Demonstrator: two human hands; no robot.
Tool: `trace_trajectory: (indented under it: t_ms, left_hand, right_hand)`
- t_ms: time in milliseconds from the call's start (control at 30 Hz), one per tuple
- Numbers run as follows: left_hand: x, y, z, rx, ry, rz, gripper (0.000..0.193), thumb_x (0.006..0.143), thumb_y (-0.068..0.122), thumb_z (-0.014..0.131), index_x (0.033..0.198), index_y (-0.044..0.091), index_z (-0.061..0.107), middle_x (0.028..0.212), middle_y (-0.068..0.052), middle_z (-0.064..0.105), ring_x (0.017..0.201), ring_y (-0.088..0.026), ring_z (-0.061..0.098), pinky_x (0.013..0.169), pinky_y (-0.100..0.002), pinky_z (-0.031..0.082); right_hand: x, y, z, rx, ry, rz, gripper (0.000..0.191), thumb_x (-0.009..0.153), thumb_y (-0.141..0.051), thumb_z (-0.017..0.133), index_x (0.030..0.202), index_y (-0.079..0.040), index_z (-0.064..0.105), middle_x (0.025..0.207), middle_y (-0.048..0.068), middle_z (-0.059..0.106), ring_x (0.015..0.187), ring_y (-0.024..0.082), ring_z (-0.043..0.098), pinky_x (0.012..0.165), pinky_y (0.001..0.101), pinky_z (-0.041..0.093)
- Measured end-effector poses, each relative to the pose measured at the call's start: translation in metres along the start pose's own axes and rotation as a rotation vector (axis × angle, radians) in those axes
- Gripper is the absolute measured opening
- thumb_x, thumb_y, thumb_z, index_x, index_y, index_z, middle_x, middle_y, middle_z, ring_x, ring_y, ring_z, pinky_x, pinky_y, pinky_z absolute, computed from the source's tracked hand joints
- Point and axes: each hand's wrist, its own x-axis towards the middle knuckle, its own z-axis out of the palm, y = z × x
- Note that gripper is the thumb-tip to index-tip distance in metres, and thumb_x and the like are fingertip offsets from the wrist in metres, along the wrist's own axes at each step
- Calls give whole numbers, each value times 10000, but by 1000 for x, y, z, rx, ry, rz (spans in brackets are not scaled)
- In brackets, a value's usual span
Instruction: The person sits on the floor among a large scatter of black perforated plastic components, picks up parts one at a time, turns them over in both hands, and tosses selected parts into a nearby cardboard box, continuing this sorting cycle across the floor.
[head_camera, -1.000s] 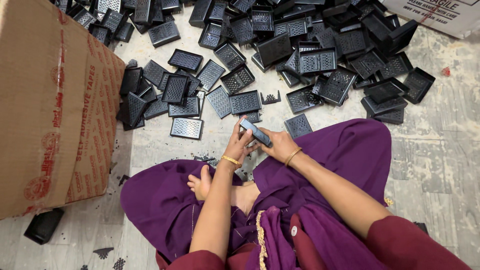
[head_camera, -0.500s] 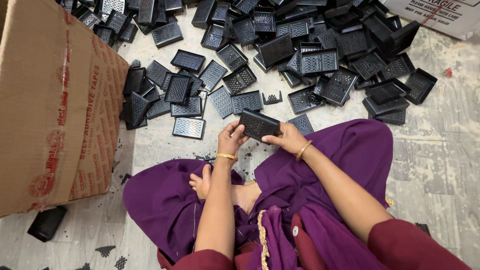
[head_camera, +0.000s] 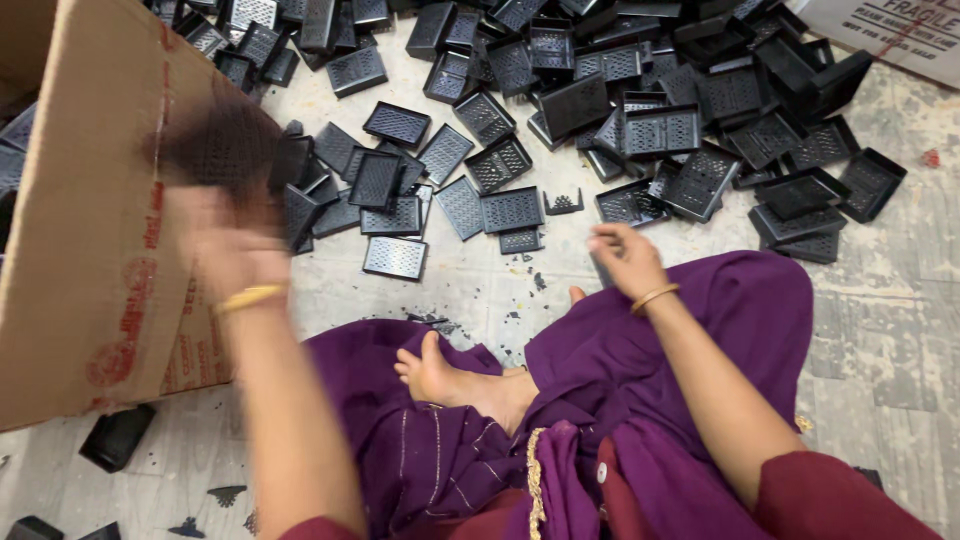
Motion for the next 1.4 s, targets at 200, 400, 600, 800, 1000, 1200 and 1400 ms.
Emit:
trace_trajectory:
  t_ms: [200, 400, 600, 800, 1000, 1200, 1400]
  left_hand:
    - [32, 103, -32, -122, 19, 213, 445, 1066, 351, 637, 1353, 11, 658, 1305, -155, 680, 1245, -226, 667, 1130, -330, 583]
    - [61, -40, -8, 812, -7, -216, 304, 955, 256, 695, 1225, 118, 680, 1088, -28, 679, 993, -157, 650, 798, -368, 566]
    - [110, -114, -46, 1702, -237, -18, 571, 892, 364, 773, 1401, 151, 625, 1279, -250, 586, 1173, -461, 576, 1017, -520, 473]
    - [155, -131, -59, 1786, -156, -74, 708, 880, 405, 764, 1498, 179, 504, 1490, -243, 452, 1331, -518, 447, 1104, -591, 391]
    - [179, -150, -73, 1810, -39, -375, 784, 867, 544, 721, 1529, 247, 424, 1551, -222, 369, 1366, -553, 377, 1110, -634, 363]
    - [125, -181, -66, 1985, -21, -314, 630, 828, 514, 757, 1340, 249, 501, 1483, -152, 383, 1291, -527, 410, 1002, -768, 295]
    - [21, -192, -28, 1983, -231, -49, 402, 844, 309, 778, 1180, 229, 572, 1385, -142, 474, 1184, -463, 540, 987, -625, 424]
  right_hand:
    - [7, -16, 10, -850, -83, 438, 835, 815, -427, 806, 1504, -194, 396, 1409, 244, 494, 1275, 445, 518, 971, 576, 493]
    - [11, -19, 36, -964, -135, 446, 1029, 818, -294, 756, 1630, -183, 133, 1436, 262, 418, 1234, 473, 533, 936, 635, 501]
    - [16, -8, 38, -949, -185, 393, 1037, 790, -232, 742, 1630, -381, 154, 1404, 229, 434, 1169, 471, 564, 935, 562, 534]
    - [30, -3, 45, -954, -122, 292, 999, 756, -254, 786, 1598, -359, 260, 1321, 223, 486, 1094, 449, 600, 873, 540, 563]
    - [40, 0, 57, -1100, -53, 165, 779, 736, -232, 772, 1449, -337, 475, 1378, 225, 467, 1105, 403, 583, 852, 554, 548]
    - [44, 0, 59, -1080, -78, 183, 768, 748, -219, 766, 1453, -341, 486, 1374, 223, 451, 1124, 413, 562, 887, 566, 531]
    - [44, 1, 54, -998, -105, 199, 753, 753, -197, 784, 1437, -346, 505, 1364, 222, 456, 1133, 447, 555, 884, 542, 538]
